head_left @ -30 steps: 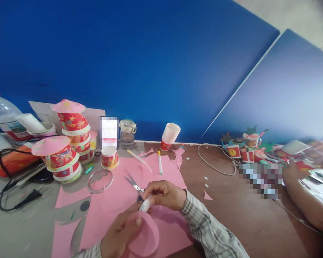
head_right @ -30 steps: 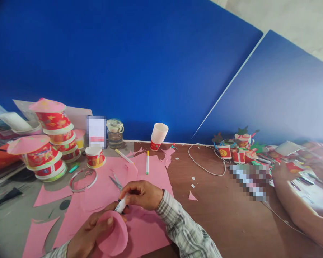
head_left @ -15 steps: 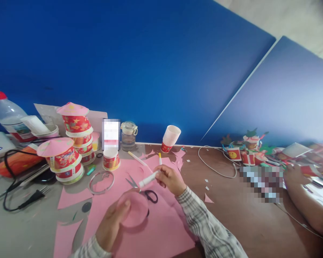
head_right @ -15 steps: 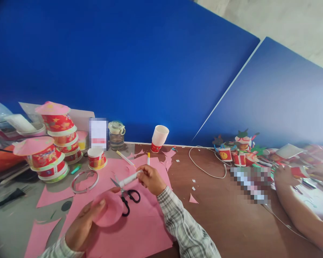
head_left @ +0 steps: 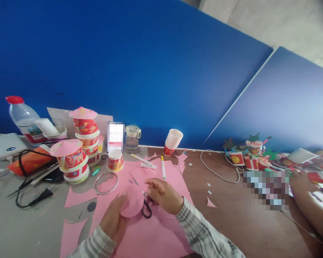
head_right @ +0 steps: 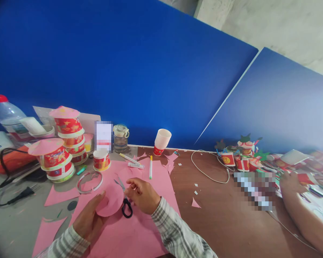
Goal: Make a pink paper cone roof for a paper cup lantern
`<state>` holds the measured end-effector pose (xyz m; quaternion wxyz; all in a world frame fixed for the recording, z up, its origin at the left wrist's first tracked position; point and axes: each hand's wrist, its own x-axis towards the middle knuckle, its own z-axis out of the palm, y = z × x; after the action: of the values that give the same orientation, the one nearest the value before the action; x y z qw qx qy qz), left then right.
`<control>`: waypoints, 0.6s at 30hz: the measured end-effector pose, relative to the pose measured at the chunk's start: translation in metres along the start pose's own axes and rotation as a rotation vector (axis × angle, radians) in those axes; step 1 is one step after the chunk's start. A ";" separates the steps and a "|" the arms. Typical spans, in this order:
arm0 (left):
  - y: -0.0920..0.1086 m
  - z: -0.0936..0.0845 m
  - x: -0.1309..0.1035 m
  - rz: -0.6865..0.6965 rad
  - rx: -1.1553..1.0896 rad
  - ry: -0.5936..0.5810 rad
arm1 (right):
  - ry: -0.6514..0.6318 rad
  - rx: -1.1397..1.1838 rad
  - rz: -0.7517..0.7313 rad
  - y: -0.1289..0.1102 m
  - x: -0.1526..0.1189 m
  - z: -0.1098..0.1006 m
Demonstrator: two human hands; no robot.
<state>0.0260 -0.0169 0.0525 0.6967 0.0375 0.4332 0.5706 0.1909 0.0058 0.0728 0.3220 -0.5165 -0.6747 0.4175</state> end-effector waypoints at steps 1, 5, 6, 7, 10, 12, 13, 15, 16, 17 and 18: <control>0.001 0.001 -0.002 0.004 0.002 -0.025 | -0.014 0.003 -0.005 -0.003 0.001 0.003; 0.009 0.003 -0.007 -0.087 -0.018 -0.096 | 0.037 -0.036 -0.022 -0.014 0.033 0.007; 0.012 0.002 -0.006 -0.095 -0.032 -0.123 | 0.056 -0.060 -0.028 -0.016 0.046 0.007; 0.015 0.000 -0.005 -0.087 -0.050 -0.158 | 0.073 -0.086 -0.034 -0.018 0.060 0.008; 0.025 -0.006 0.001 -0.040 -0.120 -0.267 | 0.065 -0.146 -0.041 -0.021 0.098 0.023; 0.032 -0.010 0.007 -0.031 -0.169 -0.286 | 0.038 -0.168 -0.048 -0.021 0.117 0.039; 0.035 -0.011 0.009 -0.031 -0.185 -0.280 | 0.038 -0.173 -0.055 -0.022 0.123 0.048; 0.041 -0.012 0.014 -0.023 -0.205 -0.241 | 0.054 -0.177 -0.075 -0.022 0.134 0.064; 0.043 -0.013 0.016 -0.022 -0.210 -0.216 | 0.065 -0.174 -0.085 -0.022 0.137 0.072; 0.045 -0.013 0.018 -0.026 -0.214 -0.191 | 0.074 -0.169 -0.094 -0.023 0.140 0.078; 0.045 -0.013 0.020 -0.039 -0.214 -0.172 | 0.080 -0.161 -0.102 -0.024 0.143 0.083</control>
<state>-0.0172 0.0093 0.0583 0.7421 0.0033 0.3093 0.5947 0.0722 0.1221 0.0579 0.3270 -0.5220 -0.7179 0.3243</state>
